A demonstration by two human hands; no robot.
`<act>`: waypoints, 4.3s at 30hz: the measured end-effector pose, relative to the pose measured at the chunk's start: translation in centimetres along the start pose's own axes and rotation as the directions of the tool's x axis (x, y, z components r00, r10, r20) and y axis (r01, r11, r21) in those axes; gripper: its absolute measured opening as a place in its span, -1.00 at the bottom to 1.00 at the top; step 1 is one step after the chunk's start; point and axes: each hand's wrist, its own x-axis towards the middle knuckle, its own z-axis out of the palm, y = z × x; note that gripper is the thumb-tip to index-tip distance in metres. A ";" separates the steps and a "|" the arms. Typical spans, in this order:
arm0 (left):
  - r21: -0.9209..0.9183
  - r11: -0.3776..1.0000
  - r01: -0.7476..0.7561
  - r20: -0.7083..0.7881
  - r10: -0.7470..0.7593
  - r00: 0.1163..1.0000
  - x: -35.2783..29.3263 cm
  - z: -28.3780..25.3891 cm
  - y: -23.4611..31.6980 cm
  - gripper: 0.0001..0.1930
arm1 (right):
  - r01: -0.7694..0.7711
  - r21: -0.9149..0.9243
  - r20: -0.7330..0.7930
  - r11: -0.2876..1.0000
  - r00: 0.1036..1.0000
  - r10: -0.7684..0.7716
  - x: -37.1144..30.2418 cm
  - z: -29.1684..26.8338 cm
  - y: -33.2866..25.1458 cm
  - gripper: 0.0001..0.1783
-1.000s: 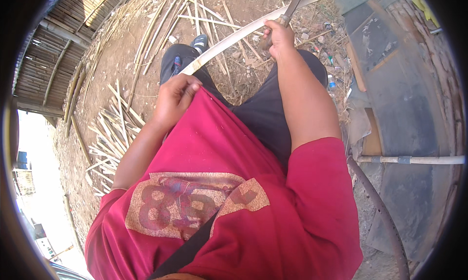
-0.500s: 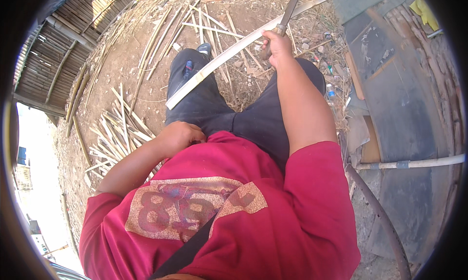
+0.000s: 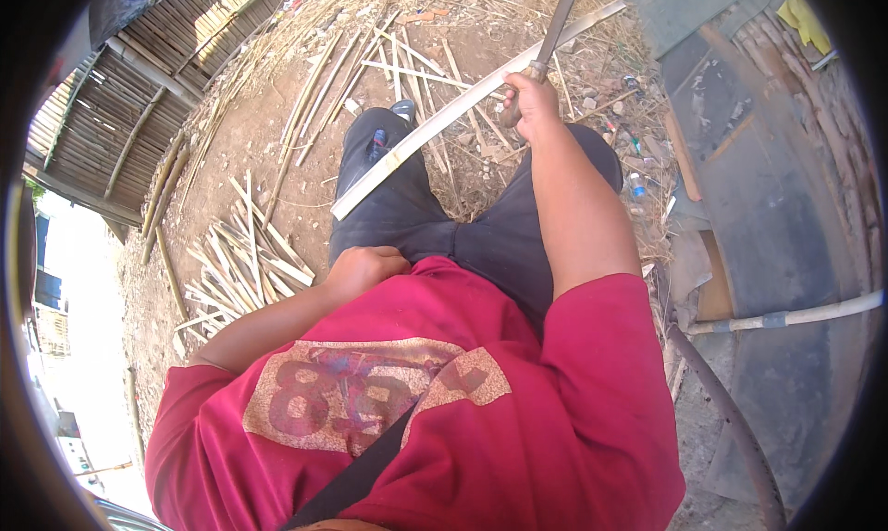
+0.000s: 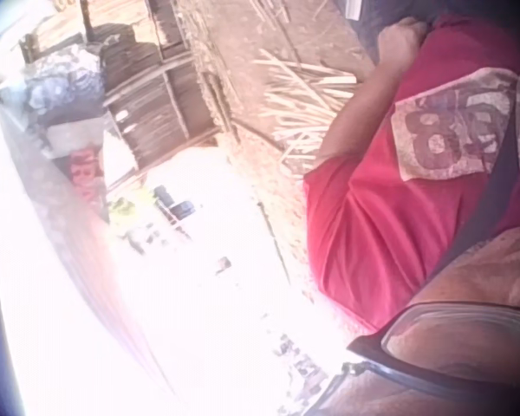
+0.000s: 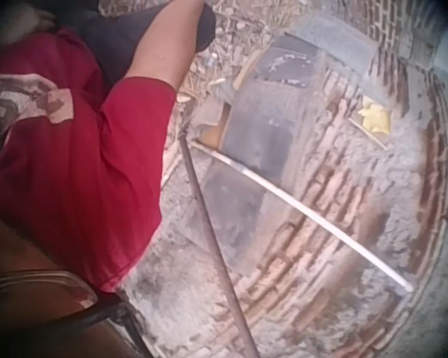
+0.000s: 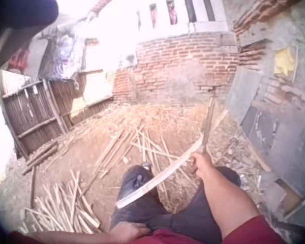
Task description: The person shaves a long bamboo strip with a blade, removing thin layers to smooth the surface while sitting outdoors.
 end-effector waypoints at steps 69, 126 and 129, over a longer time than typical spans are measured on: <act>-0.183 0.704 0.686 -0.100 -0.708 0.700 4.8 -4.9 -13.9 -0.49 | 0.604 -0.780 0.503 -0.163 0.761 0.409 5.1 3.9 -3.2 -0.70; -0.219 0.703 0.676 -0.205 -0.711 0.673 1.6 -3.2 -11.6 -0.40 | 0.762 -0.602 0.626 -0.241 0.637 0.449 5.8 5.4 -6.9 -0.72; -0.189 0.711 0.677 -0.241 -0.702 0.670 3.0 -3.0 -11.2 -0.40 | 0.345 -0.937 0.344 0.049 0.891 0.297 9.9 1.0 -7.6 -0.70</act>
